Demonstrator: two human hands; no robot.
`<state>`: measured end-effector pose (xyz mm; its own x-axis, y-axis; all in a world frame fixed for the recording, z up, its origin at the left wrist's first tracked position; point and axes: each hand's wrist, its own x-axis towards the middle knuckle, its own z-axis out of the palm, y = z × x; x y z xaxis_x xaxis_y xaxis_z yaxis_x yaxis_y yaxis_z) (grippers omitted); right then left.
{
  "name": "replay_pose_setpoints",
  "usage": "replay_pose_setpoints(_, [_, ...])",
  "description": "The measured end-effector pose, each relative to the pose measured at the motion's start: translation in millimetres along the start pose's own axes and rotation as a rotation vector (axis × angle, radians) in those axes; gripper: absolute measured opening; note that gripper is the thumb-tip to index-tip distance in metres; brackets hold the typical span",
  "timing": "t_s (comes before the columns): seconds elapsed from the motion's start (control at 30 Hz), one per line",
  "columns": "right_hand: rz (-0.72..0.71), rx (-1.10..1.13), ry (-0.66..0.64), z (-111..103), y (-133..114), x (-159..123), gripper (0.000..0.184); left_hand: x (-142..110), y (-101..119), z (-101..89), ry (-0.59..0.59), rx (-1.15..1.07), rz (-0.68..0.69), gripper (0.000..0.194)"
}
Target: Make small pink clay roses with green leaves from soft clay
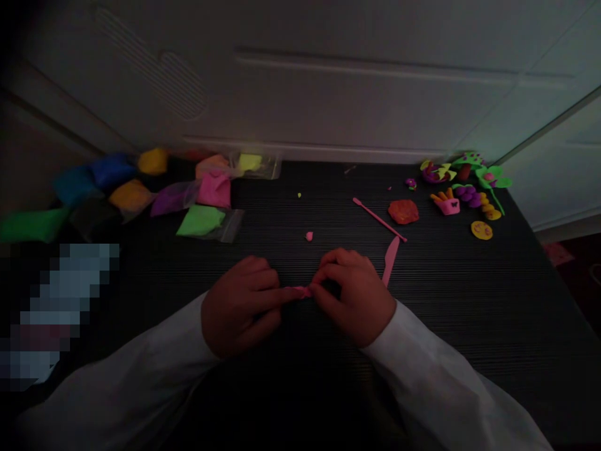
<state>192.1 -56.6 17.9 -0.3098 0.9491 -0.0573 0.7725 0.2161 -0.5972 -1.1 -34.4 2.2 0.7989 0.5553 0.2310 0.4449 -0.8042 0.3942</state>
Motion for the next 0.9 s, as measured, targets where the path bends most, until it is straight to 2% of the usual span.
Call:
replay_pose_setpoints(0.33, [-0.013,0.058,-0.005,-2.2,4.6,0.0,0.007,-0.3,-1.3,-1.0,0.043,-0.06,0.003,0.027])
replay_pose_setpoints(0.9, [-0.02,-0.065,0.009,2.5,-0.2,-0.1,0.008,1.0,0.2,-1.9,0.009,-0.011,0.011,0.022])
